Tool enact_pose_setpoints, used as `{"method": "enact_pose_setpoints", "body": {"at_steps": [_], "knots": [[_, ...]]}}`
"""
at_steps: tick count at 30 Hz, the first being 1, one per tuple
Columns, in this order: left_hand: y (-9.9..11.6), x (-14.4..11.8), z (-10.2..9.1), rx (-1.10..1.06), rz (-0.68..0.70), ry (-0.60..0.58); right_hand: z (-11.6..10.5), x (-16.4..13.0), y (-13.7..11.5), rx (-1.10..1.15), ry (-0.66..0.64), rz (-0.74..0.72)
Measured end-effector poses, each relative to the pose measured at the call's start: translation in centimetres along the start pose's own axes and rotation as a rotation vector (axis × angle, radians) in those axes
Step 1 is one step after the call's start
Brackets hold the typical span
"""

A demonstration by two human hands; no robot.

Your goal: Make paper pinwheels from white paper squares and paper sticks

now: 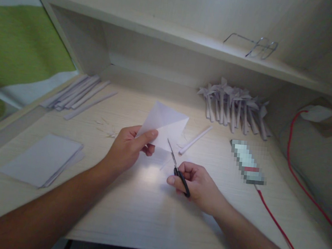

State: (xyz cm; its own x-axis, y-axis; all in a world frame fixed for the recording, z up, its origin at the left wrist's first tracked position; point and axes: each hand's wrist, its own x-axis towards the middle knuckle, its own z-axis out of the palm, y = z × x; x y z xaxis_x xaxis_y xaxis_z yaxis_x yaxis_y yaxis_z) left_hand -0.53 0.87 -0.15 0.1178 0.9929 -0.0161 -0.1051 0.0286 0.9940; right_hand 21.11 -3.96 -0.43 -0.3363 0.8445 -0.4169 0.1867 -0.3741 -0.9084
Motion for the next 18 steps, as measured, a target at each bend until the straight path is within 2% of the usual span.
{"method": "enact_pose_setpoints", "body": {"at_steps": [18], "knots": [[0.24, -0.22, 0.41, 0.092, -0.053, -0.080, -0.04, 0.11, -0.11, 0.025, 0.029, -0.006]]}}
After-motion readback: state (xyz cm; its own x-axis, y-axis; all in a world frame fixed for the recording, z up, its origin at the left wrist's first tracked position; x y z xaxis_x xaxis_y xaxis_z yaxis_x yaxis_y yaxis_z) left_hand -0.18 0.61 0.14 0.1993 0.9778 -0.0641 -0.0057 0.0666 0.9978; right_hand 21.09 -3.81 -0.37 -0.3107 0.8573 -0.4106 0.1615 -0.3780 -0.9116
